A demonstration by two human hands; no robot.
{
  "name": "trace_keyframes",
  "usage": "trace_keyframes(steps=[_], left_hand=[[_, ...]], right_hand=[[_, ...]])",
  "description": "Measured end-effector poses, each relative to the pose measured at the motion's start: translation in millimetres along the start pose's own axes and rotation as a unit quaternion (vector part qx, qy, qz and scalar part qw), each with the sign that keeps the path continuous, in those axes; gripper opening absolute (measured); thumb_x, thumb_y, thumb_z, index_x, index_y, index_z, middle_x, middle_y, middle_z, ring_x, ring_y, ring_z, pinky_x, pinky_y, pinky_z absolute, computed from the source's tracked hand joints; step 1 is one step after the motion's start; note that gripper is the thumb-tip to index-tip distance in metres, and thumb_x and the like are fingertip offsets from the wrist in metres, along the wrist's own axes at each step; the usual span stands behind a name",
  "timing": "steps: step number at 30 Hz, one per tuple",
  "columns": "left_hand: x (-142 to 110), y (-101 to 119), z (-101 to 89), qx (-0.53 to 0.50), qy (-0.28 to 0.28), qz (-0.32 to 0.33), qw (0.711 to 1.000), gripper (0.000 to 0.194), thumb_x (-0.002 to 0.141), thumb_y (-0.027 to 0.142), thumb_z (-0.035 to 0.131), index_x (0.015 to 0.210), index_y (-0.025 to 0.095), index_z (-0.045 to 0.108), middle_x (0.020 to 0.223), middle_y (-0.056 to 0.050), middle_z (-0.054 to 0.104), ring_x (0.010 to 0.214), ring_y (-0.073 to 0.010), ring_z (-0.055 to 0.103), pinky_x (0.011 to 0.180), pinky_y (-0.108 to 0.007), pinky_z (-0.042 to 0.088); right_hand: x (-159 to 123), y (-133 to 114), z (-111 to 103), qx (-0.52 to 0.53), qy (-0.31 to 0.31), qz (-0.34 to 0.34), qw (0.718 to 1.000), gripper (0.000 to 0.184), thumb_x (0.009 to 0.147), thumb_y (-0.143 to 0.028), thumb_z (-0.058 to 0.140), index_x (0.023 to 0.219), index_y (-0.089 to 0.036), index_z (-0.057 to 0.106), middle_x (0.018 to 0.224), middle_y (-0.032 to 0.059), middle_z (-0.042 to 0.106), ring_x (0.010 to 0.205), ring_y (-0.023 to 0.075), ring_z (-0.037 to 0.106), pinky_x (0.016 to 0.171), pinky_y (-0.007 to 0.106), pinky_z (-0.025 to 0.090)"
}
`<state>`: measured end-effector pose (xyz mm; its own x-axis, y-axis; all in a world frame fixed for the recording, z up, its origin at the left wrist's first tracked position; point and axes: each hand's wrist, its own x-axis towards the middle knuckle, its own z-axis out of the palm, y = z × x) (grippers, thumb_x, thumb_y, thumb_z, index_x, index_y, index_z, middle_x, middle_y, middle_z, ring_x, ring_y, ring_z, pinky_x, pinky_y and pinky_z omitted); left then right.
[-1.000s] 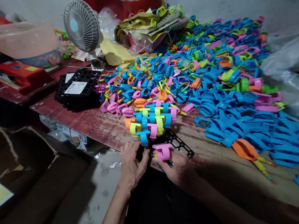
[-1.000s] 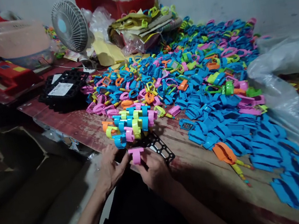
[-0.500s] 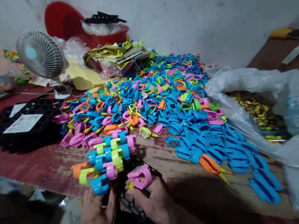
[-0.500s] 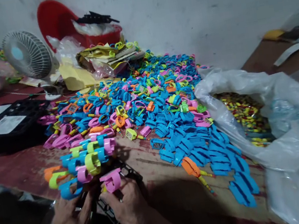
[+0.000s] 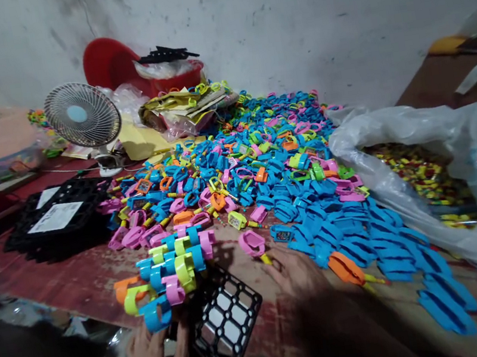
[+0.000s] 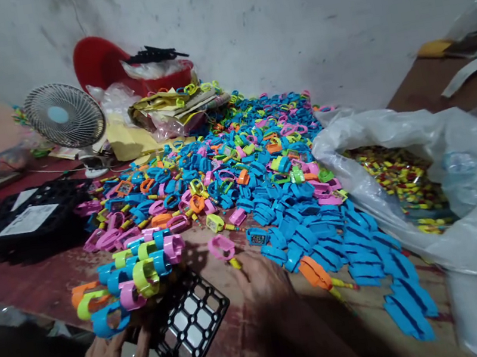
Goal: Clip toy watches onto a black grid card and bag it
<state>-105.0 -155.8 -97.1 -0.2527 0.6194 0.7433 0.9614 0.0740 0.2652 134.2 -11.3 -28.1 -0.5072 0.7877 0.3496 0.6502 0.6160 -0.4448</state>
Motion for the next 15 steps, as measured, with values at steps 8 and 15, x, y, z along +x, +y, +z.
trace_keyframes(steps=[8, 15], left_hand=[[11, 5, 11.3, 0.003, -0.003, 0.003, 1.000, 0.009, 0.094, 0.026, 0.054, 0.098, 0.024, 0.061, 0.086, -0.004, 0.066, 0.076, -0.0229, 0.059, 0.075, -0.039, 0.040], [18, 13, -3.6, -0.058, -0.072, -0.032, 0.995, 0.013, 0.093, 0.019, 0.054, 0.103, 0.022, 0.060, 0.093, -0.006, 0.068, 0.085, -0.0209, 0.059, 0.081, -0.037, 0.043]], right_hand=[[75, 11, 3, -0.189, -0.064, 0.016, 0.980, 0.029, 0.099, -0.018, 0.040, 0.093, -0.017, 0.068, 0.102, 0.0119, 0.067, 0.091, 0.0226, 0.064, 0.074, 0.030, 0.045], [111, 9, 4, -0.259, -0.189, 0.033, 0.946, 0.026, 0.090, -0.012, 0.047, 0.106, -0.012, 0.068, 0.109, 0.0203, 0.065, 0.094, 0.0311, 0.065, 0.069, 0.035, 0.046]])
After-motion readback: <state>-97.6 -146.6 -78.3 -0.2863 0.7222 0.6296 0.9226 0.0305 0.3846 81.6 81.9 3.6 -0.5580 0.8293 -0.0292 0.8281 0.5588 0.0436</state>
